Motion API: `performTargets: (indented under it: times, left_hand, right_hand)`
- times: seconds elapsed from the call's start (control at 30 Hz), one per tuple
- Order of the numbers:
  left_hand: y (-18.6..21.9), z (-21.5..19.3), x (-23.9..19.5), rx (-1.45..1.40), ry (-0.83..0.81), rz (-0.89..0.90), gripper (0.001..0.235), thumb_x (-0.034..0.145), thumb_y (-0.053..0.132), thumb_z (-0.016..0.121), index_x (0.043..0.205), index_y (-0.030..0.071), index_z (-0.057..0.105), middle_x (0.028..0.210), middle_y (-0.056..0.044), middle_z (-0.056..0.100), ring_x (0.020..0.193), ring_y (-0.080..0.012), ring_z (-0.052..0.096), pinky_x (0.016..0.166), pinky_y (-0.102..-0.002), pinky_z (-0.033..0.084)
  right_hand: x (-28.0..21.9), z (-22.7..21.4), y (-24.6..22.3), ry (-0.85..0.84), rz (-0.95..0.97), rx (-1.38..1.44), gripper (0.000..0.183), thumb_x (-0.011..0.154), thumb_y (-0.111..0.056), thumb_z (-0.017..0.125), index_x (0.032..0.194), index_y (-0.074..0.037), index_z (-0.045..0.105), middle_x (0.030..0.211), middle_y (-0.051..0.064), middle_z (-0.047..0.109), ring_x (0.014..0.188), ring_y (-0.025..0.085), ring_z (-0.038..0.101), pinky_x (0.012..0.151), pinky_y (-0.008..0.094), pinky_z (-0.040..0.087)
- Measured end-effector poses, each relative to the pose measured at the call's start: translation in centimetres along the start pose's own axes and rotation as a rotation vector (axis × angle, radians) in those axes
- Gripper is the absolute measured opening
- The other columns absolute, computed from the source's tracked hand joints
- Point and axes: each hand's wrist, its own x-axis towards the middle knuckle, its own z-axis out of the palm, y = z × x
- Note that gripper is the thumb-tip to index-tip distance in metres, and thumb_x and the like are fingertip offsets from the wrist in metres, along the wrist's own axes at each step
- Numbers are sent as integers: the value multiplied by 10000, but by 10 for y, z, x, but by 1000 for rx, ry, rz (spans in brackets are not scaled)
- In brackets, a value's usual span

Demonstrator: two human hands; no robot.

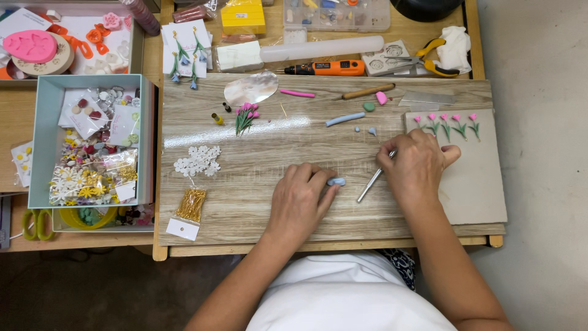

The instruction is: The person shapes small pieces of light blue clay into flower petals using a pointed tool and their fingers. They roll the clay into a ball, flatten it, and then use the tool to create petal shapes. The finished pieces are placed on a board with other similar flowers.

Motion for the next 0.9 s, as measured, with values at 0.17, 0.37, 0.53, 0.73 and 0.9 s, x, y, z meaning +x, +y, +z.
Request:
performTargets:
  times: [0.17, 0.37, 0.53, 0.73, 0.9]
  left_hand:
    - [0, -3, 1, -19, 15, 0, 222, 935, 327, 672, 1102, 188, 718, 967, -40, 609, 940, -291, 638, 719, -407, 562]
    - [-1, -5, 0, -47, 14, -1, 205, 933, 310, 676, 1094, 191, 723, 954, -46, 611, 927, -299, 647, 719, -407, 567]
    - [2, -10, 4, -64, 11, -9, 193, 931, 287, 677, 1099, 200, 719, 955, -44, 616, 915, -299, 654, 711, -411, 572]
    - [3, -15, 4, -107, 50, 7, 206, 918, 264, 701, 1106, 183, 726, 957, -53, 622, 905, -310, 658, 736, -417, 573]
    - [7, -16, 2, -447, 123, -37, 391, 884, 326, 766, 1233, 161, 701, 1011, -61, 691, 983, -309, 695, 852, -423, 573]
  right_hand:
    - [0, 3, 9, 15, -35, 20, 138, 871, -370, 752, 796, -262, 708, 828, -22, 592, 893, 219, 613, 943, 556, 325]
    - [-9, -3, 8, 14, -42, -18, 118, 923, -404, 741, 870, -299, 748, 829, -42, 581, 891, 190, 608, 958, 558, 318]
    - [-3, 10, 9, 77, -56, -49, 131, 937, -355, 757, 827, -288, 735, 790, -60, 575, 852, 172, 613, 955, 529, 312]
    - [-2, 0, 3, 141, -144, 25, 156, 831, -278, 803, 760, -201, 688, 767, 0, 559, 820, 234, 614, 930, 538, 321]
    - [-22, 2, -4, 269, -497, 652, 153, 814, -290, 846, 817, -196, 726, 767, -10, 585, 762, 249, 608, 995, 531, 317]
